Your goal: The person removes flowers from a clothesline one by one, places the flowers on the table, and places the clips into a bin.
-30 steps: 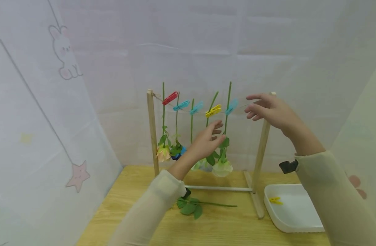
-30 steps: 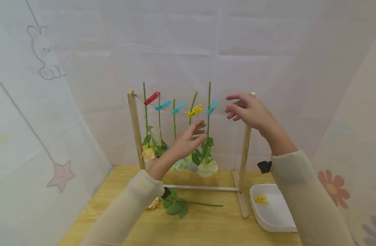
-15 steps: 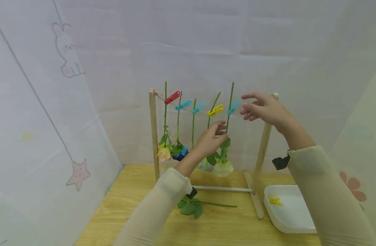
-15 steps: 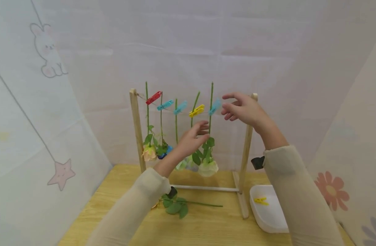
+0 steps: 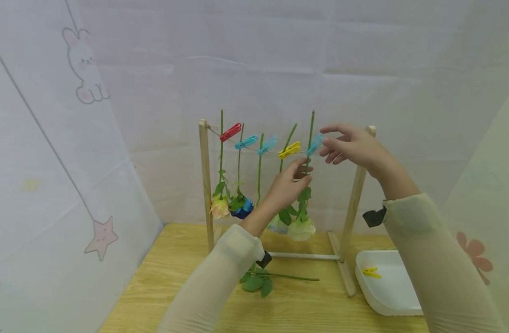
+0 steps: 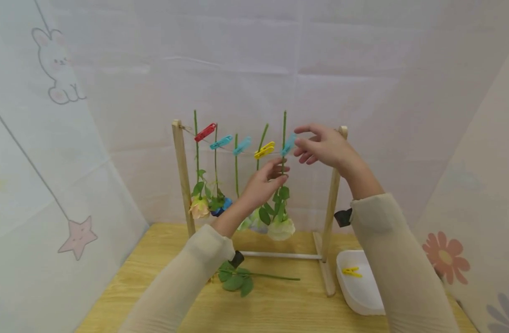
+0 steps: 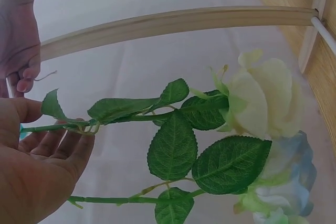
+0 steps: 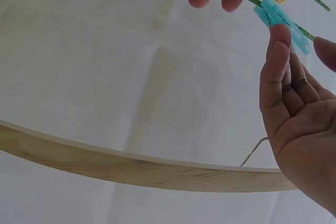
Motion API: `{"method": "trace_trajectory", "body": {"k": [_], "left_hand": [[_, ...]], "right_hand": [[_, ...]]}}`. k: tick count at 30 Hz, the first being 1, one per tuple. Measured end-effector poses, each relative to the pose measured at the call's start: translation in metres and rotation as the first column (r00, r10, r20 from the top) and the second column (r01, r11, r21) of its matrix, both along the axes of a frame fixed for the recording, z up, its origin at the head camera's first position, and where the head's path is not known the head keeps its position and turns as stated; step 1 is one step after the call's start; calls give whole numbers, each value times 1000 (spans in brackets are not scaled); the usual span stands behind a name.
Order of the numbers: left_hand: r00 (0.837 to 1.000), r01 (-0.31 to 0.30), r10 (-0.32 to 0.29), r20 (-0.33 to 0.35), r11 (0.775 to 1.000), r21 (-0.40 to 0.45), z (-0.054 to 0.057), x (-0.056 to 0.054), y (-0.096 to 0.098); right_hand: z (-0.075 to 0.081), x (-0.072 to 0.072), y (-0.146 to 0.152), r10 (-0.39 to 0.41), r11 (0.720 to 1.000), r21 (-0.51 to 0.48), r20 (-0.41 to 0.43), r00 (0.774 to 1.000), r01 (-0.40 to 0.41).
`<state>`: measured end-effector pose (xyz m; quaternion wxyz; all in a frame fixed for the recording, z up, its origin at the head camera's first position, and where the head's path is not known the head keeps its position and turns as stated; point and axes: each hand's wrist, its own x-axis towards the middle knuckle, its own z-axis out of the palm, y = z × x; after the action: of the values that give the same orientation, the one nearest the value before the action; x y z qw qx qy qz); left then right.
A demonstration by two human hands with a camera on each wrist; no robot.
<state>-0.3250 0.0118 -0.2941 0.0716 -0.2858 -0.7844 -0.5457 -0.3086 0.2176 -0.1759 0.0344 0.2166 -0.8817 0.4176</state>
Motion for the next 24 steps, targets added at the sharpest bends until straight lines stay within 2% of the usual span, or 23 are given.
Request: {"method": "trace_trajectory", "body": {"k": [8, 14, 19, 24], "left_hand": [[1000, -12, 12, -9, 999, 44, 4, 2, 5], [999, -46, 47, -22, 997, 67, 7, 3, 8], [998, -65, 66, -8, 994, 93, 8, 2, 11], [999, -53, 51, 17, 987, 150, 8, 2, 13]], "right_hand": [[0, -1, -1, 4, 1000, -4, 5, 1000, -4], [-1, -5, -2, 17, 1000, -14, 13, 1000, -16], [-2, -7, -3, 25, 999, -25, 20, 999, -24], [-3, -6, -4, 18, 1000, -24, 20, 1000, -17]]}}
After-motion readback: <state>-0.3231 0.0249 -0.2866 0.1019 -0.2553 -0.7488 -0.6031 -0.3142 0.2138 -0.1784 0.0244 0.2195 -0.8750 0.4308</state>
